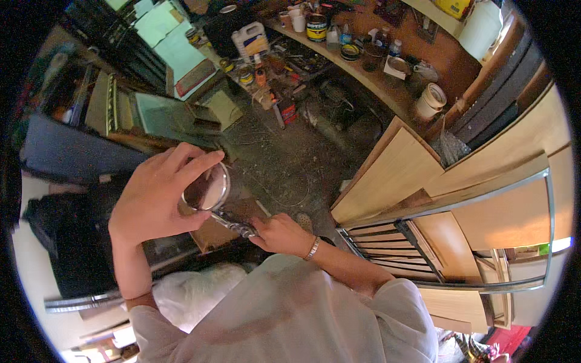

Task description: The person prepares a paint sprayer by attaching a hose and filling it with paint from a can. They then walk to a refrigerator, open it, and take out a plastic cup to serve a drink to another person.

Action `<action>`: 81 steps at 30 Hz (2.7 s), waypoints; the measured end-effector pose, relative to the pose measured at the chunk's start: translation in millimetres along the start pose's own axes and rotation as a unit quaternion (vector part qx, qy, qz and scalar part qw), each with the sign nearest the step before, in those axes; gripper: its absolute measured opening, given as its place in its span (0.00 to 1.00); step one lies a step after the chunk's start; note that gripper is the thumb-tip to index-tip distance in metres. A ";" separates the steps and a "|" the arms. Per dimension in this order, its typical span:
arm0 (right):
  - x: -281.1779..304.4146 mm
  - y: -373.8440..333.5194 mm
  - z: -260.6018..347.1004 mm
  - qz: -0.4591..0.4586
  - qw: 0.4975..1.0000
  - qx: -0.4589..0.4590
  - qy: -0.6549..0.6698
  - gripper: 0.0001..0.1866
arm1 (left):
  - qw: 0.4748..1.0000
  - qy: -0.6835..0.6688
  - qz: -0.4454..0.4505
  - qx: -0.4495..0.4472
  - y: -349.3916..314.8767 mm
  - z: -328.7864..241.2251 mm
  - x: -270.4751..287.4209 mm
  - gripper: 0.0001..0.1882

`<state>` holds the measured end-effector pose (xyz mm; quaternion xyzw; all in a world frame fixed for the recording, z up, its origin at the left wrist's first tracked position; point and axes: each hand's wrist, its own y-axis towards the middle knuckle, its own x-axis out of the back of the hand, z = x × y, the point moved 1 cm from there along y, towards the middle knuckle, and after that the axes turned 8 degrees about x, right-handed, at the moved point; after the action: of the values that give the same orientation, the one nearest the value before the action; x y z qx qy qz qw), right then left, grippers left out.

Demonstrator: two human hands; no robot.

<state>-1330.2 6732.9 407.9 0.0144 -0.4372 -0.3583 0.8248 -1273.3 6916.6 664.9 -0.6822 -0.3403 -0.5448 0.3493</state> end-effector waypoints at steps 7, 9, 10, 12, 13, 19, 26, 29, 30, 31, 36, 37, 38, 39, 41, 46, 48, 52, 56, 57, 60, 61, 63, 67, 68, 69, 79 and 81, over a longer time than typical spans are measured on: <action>22.1 90.9 -74.7 -0.063 0.996 0.004 -0.068 0.21 | 0.992 0.064 0.086 -0.064 112.3 87.9 33.6 0.40; 23.1 122.6 -99.5 -0.109 0.991 0.015 -0.077 0.21 | 0.988 0.075 0.099 -0.088 145.0 121.6 38.0 0.40; 23.0 137.8 -110.9 -0.097 0.992 -0.009 -0.074 0.21 | 0.986 0.077 0.102 -0.104 164.3 139.8 39.8 0.40; 26.0 168.8 -137.3 -0.071 0.994 -0.055 -0.070 0.21 | 0.981 0.093 0.115 -0.124 201.7 178.6 44.9 0.41; 27.9 187.5 -151.7 -0.075 0.992 -0.066 -0.073 0.20 | 0.979 0.091 0.118 -0.142 221.7 199.3 46.8 0.41; 33.6 306.0 -223.0 -0.056 0.986 -0.148 -0.058 0.18 | 0.965 0.070 0.132 -0.214 333.9 338.8 59.1 0.41; 38.8 405.5 -285.3 -0.091 0.977 -0.184 -0.065 0.17 | 0.960 0.041 0.147 -0.234 419.0 449.4 72.3 0.45; 47.0 416.7 -306.7 -0.075 0.972 -0.214 -0.070 0.17 | 0.963 0.055 0.135 -0.225 436.2 465.8 65.3 0.46; 50.3 418.5 -313.9 -0.066 0.970 -0.223 -0.066 0.17 | 0.963 0.049 0.127 -0.232 443.3 469.1 63.7 0.46; 54.0 420.1 -321.1 -0.064 0.971 -0.219 -0.073 0.17 | 0.963 0.048 0.126 -0.232 449.1 471.5 62.3 0.46; 72.4 426.3 -352.2 -0.072 0.972 -0.209 -0.079 0.19 | 0.970 0.083 0.115 -0.198 470.5 470.4 65.9 0.47; 75.8 427.6 -356.2 -0.099 0.975 -0.183 -0.081 0.18 | 0.969 0.102 0.099 -0.203 472.5 467.9 69.0 0.47; 79.0 428.5 -361.1 -0.113 0.974 -0.177 -0.087 0.18 | 0.965 0.119 0.069 -0.222 476.8 464.9 71.5 0.47; 81.7 428.6 -366.1 -0.109 0.970 -0.189 -0.103 0.18 | 0.966 0.118 0.082 -0.214 482.4 462.2 72.3 0.47; 86.1 427.8 -375.9 -0.132 0.972 -0.173 -0.085 0.18 | 0.966 0.107 0.087 -0.218 494.2 456.7 71.9 0.46; 91.4 424.3 -391.2 -0.089 0.971 -0.202 -0.088 0.18 | 0.966 0.069 0.093 -0.232 514.1 451.0 71.6 0.46; 92.0 425.5 -393.2 -0.071 0.967 -0.228 -0.091 0.18 | 0.961 0.089 0.073 -0.250 519.0 450.7 70.4 0.46; 89.8 433.5 -396.2 -0.146 0.956 -0.244 -0.068 0.18 | 0.966 0.047 0.062 -0.245 541.5 458.3 71.0 0.45; 79.3 443.3 -401.2 -0.164 0.952 -0.242 -0.093 0.20 | 0.959 -0.087 0.065 -0.261 553.1 482.7 78.0 0.44; 75.6 445.8 -402.8 -0.162 0.951 -0.243 -0.098 0.21 | 0.950 -0.126 0.037 -0.282 555.5 493.8 80.5 0.43; 62.3 454.3 -407.6 -0.161 0.943 -0.268 -0.112 0.20 | 0.928 -0.231 -0.027 -0.291 554.3 542.3 75.6 0.43; 57.5 458.7 -408.8 -0.182 0.941 -0.261 -0.116 0.20 | 0.921 -0.266 -0.045 -0.282 552.4 563.6 69.6 0.43; 46.7 469.8 -410.0 -0.191 0.937 -0.265 -0.119 0.23 | 0.906 -0.344 -0.057 -0.238 543.8 612.5 51.7 0.47; 22.9 506.2 -408.4 -0.189 0.921 -0.321 -0.112 0.19 | 0.844 -0.511 -0.124 -0.109 523.6 709.8 -8.8 0.53; 17.5 516.3 -406.9 -0.183 0.921 -0.325 -0.108 0.20 | 0.824 -0.542 -0.148 -0.071 519.7 728.7 -27.4 0.53; 13.2 525.1 -406.3 -0.174 0.918 -0.340 -0.101 0.20 | 0.800 -0.574 -0.171 -0.034 519.4 743.9 -46.5 0.53; -7.3 602.6 -383.9 -0.233 0.897 -0.335 -0.172 0.24 | 0.675 -0.731 -0.010 0.106 492.5 811.0 -161.2 0.51; -3.1 602.8 -381.4 -0.214 0.885 -0.377 -0.170 0.23 | 0.696 -0.710 -0.011 0.106 488.5 816.2 -175.8 0.52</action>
<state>-703.6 7072.0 373.5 -0.2657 -0.3887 -0.6608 0.5845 -478.7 7337.4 308.2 -0.8210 -0.5499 0.1379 0.0678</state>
